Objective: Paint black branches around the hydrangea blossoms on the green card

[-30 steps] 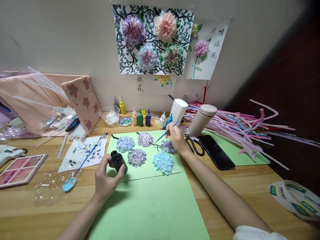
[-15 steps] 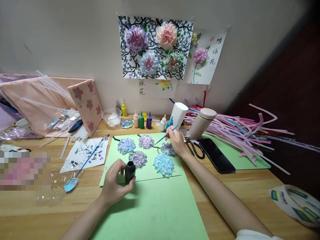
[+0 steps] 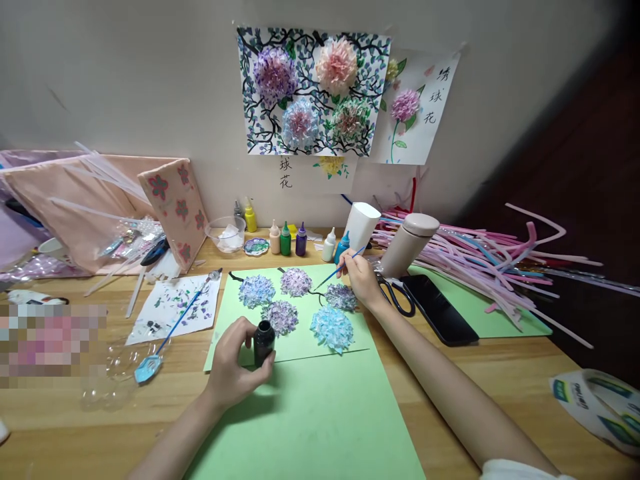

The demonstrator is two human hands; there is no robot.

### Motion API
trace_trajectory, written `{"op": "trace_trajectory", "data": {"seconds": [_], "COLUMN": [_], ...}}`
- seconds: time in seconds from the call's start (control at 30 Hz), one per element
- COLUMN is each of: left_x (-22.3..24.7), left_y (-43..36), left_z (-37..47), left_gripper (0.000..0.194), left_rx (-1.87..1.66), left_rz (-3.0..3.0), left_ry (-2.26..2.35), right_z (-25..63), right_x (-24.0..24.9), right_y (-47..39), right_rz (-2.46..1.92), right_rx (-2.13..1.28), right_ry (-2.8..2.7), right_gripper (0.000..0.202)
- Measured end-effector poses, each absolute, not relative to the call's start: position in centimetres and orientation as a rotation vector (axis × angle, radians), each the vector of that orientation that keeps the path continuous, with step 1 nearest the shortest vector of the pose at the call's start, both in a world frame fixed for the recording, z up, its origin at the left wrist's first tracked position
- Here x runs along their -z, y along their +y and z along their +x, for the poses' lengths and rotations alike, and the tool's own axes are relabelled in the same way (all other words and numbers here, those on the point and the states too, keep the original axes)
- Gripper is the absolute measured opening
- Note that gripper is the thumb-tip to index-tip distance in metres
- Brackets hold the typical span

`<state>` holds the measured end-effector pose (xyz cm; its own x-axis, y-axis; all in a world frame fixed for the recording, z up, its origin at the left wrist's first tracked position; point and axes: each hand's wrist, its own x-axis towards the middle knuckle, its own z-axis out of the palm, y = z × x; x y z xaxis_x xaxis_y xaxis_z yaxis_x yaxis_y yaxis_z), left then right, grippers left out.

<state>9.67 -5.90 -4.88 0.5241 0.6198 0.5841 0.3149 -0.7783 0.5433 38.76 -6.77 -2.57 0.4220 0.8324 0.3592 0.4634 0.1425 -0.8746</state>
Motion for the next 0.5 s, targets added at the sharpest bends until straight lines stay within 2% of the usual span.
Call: {"op": "trace_trajectory", "data": {"seconds": [0.5], "left_x": [4.96], "left_y": [-5.86], "left_z": [9.62], "left_gripper": [0.019], "left_rx": [-1.121], "left_rz": [2.406], "left_ry": [0.777], "right_z": [39.14], "right_x": [3.26], "right_y": [-6.07], "right_rz": [-1.536], "right_rx": [-0.475], "right_ry": [-1.157], "right_gripper": [0.027]}}
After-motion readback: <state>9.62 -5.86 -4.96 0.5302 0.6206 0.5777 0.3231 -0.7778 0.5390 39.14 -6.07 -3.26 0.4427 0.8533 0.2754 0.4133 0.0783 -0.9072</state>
